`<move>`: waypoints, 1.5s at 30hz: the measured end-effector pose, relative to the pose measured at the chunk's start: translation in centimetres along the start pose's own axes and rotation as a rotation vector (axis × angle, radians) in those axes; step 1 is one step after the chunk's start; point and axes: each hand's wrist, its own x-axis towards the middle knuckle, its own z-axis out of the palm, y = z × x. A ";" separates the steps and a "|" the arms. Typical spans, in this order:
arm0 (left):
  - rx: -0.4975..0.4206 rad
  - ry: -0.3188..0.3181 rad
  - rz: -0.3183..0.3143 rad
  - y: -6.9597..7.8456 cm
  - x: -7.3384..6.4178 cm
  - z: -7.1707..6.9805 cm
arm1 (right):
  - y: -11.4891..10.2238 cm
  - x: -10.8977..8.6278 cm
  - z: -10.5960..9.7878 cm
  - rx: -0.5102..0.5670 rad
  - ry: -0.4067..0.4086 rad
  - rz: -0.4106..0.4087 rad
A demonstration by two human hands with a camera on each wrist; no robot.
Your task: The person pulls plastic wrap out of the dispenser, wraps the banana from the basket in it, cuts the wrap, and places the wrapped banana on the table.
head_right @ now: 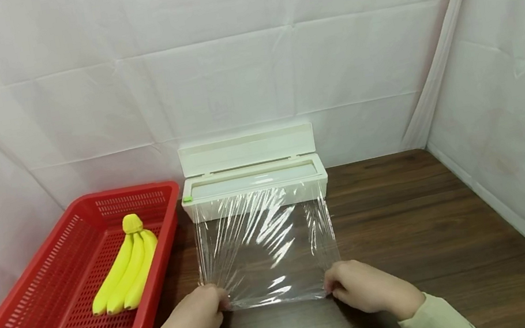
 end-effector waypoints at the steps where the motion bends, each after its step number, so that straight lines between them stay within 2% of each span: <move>1: 0.011 0.000 0.002 0.0 0.0 0.0 | 0.0 0.0 0.0 -0.006 -0.005 -0.003; 7: 0.075 0.018 0.013 0.3 -0.1 0.3 | 0.0 -0.1 0.1 -0.030 -0.034 0.016; 15: 0.150 0.073 0.012 0.6 -0.3 0.5 | 0.0 -0.1 0.2 -0.044 0.013 -0.023; 19: 0.105 0.062 -0.012 0.7 -0.3 0.3 | 0.0 0.0 0.2 -0.027 0.009 -0.026; 26: 0.018 0.019 -0.081 0.8 -0.2 0.2 | 0.0 0.2 0.1 0.025 -0.005 0.029; 35: 0.025 0.027 -0.110 0.7 -0.2 0.2 | -0.1 0.2 0.0 0.042 -0.046 0.076; 38: 0.026 0.007 -0.128 0.7 -0.3 0.1 | 0.0 0.2 -0.1 0.033 -0.052 0.076; 45: 0.028 -0.032 -0.114 0.6 -0.4 0.0 | 0.0 0.0 0.1 0.020 -0.080 0.072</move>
